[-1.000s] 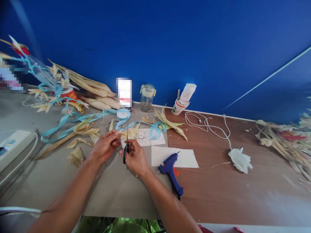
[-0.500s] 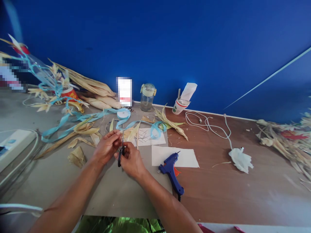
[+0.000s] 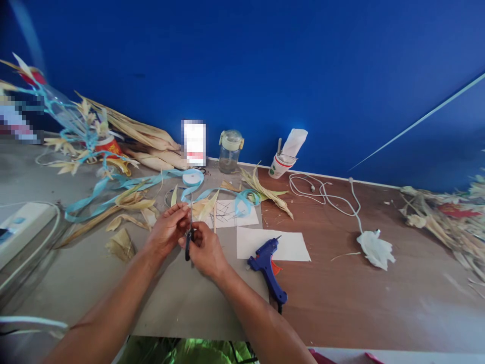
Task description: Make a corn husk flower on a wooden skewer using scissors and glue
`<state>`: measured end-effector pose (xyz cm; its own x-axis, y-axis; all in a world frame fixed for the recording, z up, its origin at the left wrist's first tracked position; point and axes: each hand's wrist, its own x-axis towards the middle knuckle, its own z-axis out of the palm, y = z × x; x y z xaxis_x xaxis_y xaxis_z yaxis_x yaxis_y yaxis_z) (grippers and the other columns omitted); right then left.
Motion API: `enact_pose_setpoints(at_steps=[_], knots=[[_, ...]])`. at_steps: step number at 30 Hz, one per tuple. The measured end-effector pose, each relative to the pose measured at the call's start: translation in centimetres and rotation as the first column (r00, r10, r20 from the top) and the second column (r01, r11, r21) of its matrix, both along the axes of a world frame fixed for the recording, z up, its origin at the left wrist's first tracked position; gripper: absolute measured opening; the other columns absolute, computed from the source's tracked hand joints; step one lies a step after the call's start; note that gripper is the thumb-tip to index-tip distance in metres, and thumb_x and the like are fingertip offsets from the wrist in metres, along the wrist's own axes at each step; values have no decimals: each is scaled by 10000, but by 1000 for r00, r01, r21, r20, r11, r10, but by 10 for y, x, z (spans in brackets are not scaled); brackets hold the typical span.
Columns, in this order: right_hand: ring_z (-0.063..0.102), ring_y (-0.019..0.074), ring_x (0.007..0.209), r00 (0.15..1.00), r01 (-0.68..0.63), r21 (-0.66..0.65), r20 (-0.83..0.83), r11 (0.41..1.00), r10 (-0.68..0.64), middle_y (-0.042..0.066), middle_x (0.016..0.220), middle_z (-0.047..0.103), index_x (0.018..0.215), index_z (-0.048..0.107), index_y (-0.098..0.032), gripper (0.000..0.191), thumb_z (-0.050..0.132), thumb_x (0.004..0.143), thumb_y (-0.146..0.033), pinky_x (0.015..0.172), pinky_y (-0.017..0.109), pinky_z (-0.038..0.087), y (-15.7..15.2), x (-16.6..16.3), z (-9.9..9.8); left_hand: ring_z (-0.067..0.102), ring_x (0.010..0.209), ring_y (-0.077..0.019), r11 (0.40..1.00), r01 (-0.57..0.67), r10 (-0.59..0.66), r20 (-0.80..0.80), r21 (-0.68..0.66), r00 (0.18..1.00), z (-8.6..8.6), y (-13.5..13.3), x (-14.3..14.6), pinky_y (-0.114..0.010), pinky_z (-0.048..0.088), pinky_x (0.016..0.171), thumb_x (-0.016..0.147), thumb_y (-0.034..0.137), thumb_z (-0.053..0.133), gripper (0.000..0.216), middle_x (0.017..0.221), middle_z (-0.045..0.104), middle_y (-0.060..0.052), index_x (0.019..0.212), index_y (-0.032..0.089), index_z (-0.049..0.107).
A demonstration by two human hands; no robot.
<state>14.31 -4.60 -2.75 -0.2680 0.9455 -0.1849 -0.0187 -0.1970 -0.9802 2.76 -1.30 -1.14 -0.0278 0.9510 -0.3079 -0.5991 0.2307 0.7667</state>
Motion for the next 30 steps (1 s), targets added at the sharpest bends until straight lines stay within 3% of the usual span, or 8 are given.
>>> enact_pose_setpoints(at_steps=[14,22,30], knots=[[410,75,524,997,13,-25,-73,1000,-15,-73,603,480,917,526,-191,324,699,678,-325,490,204,337,1,-3,-3,364,445,-26,1000,4,-4,-5,-8,1000,1,-1,2,-144,345,452,608,265,780,255,544,486,54,696,140,576],[464,96,581,992,-24,-15,-125,1000,21,-36,666,535,909,516,-198,383,698,680,-445,542,227,371,0,-1,4,336,442,-23,999,-40,40,1,-17,999,2,-1,5,-144,311,437,586,272,797,285,539,476,59,702,141,572],[425,85,560,988,-10,-2,-152,1000,10,-53,637,482,906,527,-195,418,705,675,-494,530,220,366,0,-2,6,317,431,-24,999,-38,38,-40,-15,999,0,-2,9,-142,257,417,591,302,788,291,480,412,74,645,142,552]])
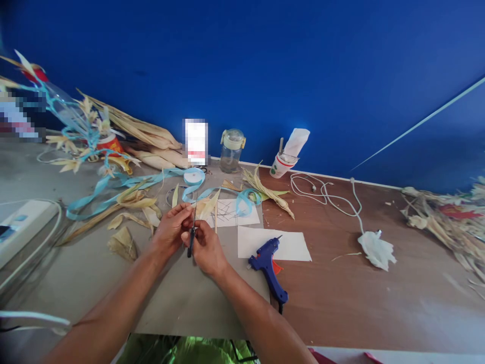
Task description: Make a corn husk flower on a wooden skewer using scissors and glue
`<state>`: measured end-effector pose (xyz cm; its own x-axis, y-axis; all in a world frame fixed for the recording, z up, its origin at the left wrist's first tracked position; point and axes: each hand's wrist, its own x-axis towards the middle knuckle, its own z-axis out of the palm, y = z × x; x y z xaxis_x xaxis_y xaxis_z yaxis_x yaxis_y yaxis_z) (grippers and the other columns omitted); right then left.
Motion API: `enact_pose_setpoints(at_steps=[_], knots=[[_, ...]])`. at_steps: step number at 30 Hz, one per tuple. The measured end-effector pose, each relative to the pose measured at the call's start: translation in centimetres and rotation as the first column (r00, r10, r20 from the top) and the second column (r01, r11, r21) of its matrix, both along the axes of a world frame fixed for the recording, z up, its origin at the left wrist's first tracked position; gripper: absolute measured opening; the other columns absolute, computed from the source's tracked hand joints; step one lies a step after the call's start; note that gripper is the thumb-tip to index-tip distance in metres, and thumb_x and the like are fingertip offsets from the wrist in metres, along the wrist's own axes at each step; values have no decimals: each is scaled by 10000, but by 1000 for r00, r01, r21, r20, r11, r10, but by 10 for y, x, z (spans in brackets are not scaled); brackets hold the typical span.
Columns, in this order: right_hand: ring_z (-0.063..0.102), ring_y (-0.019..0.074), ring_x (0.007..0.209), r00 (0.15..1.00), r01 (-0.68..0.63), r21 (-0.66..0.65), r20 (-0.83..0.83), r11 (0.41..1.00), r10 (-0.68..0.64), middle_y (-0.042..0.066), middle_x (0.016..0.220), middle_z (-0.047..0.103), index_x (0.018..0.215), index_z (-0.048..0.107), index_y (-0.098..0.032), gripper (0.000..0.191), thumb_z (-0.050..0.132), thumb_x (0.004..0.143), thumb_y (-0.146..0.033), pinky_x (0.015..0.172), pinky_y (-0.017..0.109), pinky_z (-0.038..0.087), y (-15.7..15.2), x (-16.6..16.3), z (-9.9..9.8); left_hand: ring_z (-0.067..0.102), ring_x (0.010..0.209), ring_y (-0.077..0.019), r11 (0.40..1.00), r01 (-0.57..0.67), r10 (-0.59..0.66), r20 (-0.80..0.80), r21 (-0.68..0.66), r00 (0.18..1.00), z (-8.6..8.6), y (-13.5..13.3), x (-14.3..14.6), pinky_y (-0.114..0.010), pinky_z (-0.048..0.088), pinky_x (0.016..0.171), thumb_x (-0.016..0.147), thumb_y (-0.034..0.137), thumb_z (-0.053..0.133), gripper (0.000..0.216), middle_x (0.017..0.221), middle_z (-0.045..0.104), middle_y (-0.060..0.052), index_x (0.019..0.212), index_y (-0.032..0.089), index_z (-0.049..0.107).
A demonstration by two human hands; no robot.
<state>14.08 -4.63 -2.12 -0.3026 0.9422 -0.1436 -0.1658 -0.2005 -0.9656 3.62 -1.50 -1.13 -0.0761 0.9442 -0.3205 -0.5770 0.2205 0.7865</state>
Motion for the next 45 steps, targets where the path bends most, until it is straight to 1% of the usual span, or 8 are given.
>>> enact_pose_setpoints(at_steps=[9,23,30,33,37,39,43,45], knots=[[448,94,551,999,-2,57,33,998,0,-46,609,510,894,518,-198,424,664,700,-546,519,221,389,1,0,2,326,424,-23,1000,-28,28,-13,-14,1000,-4,0,2,-146,260,405,557,306,803,312,488,425,79,661,148,554],[408,87,501,997,22,51,67,998,-26,-47,589,496,900,509,-198,384,609,751,-537,465,218,337,0,-2,-8,343,373,-22,996,-54,52,-20,-69,998,-4,-1,5,-150,232,366,558,278,786,279,452,424,87,671,158,560],[389,78,482,999,51,24,14,998,-51,-57,573,486,905,504,-192,361,600,767,-512,467,216,309,0,-3,-10,386,406,-40,998,-36,39,51,-60,998,0,-2,4,-149,282,380,562,273,787,287,468,430,81,682,161,551],[437,85,530,991,134,10,-23,991,-134,-49,632,503,923,504,-207,369,663,718,-471,495,213,341,5,2,-4,417,445,-34,998,-45,47,55,-51,997,2,0,1,-146,340,436,526,241,797,286,503,473,66,653,142,561],[460,87,569,954,287,-34,-77,957,-289,-43,708,530,992,484,-233,424,702,675,-411,519,209,363,11,12,5,389,438,-14,998,-46,47,44,-38,998,2,2,-1,-143,332,447,523,231,800,276,544,484,67,655,129,580],[453,91,559,967,248,-37,-53,968,-250,-39,681,537,989,487,-224,401,667,708,-446,512,212,354,11,14,7,394,443,-15,999,-46,47,44,-26,998,2,1,-1,-145,339,451,531,235,800,275,557,487,65,658,130,580],[440,98,549,994,89,15,66,996,-90,-36,631,525,910,512,-204,412,620,730,-559,502,220,347,4,10,7,384,421,-23,999,-38,39,36,-21,999,3,-1,2,-158,342,424,559,248,787,272,549,484,66,681,147,566],[432,100,548,991,59,48,117,997,-65,-38,619,513,883,513,-202,426,594,740,-596,501,223,349,1,6,5,369,396,-25,999,-29,30,36,-29,999,3,-2,3,-161,333,404,580,259,776,268,521,459,76,696,157,557]])
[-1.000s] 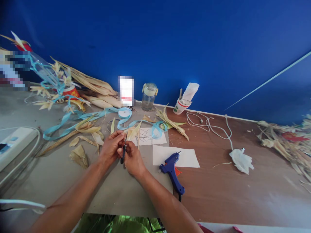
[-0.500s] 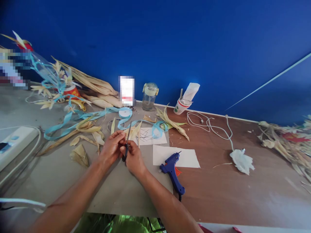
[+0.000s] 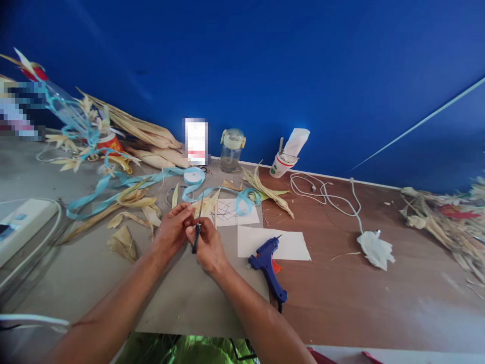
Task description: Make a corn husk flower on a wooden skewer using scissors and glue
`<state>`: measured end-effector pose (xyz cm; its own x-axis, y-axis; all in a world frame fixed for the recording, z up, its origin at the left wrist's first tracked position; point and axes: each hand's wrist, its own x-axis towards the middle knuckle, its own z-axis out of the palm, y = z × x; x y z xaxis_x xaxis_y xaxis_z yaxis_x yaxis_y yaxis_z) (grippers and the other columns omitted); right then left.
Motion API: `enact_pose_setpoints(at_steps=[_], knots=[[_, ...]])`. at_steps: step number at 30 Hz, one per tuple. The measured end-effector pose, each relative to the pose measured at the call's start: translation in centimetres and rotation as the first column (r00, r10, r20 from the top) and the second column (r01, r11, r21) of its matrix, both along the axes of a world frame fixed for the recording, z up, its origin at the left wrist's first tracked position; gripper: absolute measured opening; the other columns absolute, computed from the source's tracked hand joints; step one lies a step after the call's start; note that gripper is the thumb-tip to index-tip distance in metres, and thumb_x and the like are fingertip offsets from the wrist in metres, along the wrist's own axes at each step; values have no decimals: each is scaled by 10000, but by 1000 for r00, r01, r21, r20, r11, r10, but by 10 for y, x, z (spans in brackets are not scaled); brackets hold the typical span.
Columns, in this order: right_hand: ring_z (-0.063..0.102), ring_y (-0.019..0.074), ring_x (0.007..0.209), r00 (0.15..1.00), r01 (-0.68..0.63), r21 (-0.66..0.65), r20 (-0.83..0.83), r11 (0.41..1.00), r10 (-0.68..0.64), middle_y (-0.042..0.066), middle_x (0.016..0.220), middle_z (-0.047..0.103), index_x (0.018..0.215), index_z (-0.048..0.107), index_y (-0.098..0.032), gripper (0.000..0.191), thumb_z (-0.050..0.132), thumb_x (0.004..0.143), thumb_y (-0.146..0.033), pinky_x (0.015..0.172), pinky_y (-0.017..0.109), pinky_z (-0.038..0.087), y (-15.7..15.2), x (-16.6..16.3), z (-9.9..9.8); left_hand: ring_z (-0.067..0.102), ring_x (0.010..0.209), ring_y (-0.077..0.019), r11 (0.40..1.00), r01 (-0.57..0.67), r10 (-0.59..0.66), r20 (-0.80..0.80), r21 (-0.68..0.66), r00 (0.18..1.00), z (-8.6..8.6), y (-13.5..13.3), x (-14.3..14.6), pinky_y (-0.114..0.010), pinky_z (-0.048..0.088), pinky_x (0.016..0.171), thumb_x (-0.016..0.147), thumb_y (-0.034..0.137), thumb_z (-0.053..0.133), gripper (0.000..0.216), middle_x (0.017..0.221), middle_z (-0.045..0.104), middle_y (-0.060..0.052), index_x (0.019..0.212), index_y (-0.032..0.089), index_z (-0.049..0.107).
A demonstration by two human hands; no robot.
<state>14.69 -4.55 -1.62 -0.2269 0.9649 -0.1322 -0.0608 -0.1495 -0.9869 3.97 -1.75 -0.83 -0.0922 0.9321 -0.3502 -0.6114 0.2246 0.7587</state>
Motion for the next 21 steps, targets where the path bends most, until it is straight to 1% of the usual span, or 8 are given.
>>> enact_pose_setpoints(at_steps=[4,10,17,21], knots=[[427,105,546,996,-21,31,87,999,18,-33,603,503,862,513,-193,423,559,775,-604,508,231,340,-2,-2,-4,391,394,-38,1000,17,-17,-3,0,1000,-3,-1,3,-155,310,385,600,283,769,273,485,430,83,709,168,547],[458,122,587,985,-25,83,170,996,10,-19,626,516,840,522,-190,395,540,802,-582,539,241,362,-3,-1,-6,414,414,-34,1000,1,-1,-3,-10,1000,-7,-1,5,-159,322,410,590,276,778,279,516,482,71,708,161,554],[449,117,566,985,-3,109,169,994,-16,-33,614,496,860,526,-196,356,541,813,-548,523,232,367,-3,-4,-7,396,424,-30,999,-30,30,0,-31,1000,-2,-3,8,-161,293,410,545,258,796,297,519,490,69,679,153,553],[462,123,568,982,12,138,186,990,-38,-28,620,512,880,531,-195,343,533,821,-533,517,233,369,-3,-5,-9,386,423,-26,999,-43,43,10,-31,999,0,-4,10,-160,284,409,527,248,804,302,513,480,70,654,147,549]])
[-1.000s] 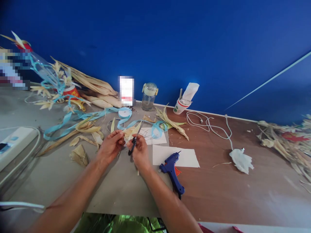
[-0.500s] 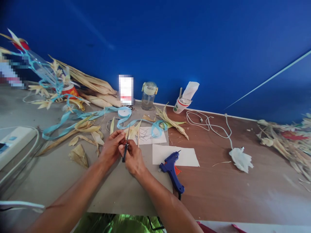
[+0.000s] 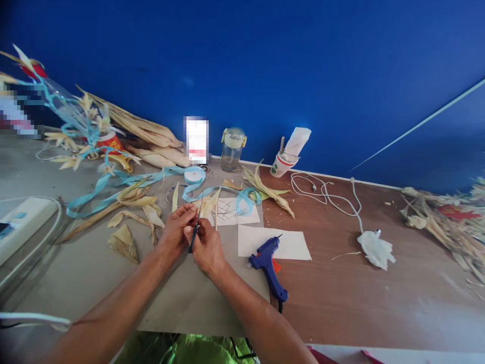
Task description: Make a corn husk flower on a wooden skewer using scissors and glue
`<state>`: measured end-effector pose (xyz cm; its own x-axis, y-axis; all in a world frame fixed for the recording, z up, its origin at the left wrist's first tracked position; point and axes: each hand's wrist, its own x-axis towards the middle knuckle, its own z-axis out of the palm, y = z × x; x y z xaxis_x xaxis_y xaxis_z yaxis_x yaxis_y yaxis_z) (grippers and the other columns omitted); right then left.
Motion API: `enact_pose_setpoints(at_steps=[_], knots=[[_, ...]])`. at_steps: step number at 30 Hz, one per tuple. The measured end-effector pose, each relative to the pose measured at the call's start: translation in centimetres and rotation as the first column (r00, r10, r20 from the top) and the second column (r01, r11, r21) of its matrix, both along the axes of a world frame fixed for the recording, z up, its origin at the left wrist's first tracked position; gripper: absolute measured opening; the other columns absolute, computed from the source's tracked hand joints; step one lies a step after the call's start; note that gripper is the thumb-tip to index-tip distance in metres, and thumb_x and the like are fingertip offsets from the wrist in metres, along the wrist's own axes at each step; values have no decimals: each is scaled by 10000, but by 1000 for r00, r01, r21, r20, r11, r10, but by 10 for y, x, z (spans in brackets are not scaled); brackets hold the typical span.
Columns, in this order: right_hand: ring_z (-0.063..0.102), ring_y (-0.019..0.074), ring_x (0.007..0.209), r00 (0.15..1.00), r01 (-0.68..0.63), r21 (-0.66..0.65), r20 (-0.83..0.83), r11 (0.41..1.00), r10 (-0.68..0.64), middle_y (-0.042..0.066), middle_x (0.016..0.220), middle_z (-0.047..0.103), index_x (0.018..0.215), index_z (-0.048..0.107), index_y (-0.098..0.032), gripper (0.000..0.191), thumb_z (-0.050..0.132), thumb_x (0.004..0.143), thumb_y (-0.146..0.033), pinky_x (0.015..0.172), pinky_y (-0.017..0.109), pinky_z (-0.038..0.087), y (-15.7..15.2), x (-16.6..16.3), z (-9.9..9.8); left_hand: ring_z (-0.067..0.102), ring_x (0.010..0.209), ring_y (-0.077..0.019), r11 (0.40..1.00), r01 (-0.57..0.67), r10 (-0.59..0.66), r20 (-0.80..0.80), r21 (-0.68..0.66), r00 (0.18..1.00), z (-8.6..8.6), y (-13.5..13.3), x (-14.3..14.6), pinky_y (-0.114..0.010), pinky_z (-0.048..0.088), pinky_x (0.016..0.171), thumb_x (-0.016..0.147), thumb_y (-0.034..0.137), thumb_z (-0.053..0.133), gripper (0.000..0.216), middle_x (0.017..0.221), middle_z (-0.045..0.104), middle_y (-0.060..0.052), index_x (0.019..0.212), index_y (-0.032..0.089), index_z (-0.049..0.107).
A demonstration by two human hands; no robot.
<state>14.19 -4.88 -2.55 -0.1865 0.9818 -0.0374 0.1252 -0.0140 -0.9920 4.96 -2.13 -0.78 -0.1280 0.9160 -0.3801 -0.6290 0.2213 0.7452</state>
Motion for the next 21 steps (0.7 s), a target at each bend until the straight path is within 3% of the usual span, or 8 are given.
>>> enact_pose_setpoints(at_steps=[21], knots=[[472,122,582,998,34,90,40,995,-38,-10,638,546,898,545,-166,327,518,847,-488,532,227,378,2,-2,-9,368,425,-20,1000,-21,21,-10,-9,1000,-2,2,3,-143,280,405,506,262,806,310,496,464,70,627,140,549]])
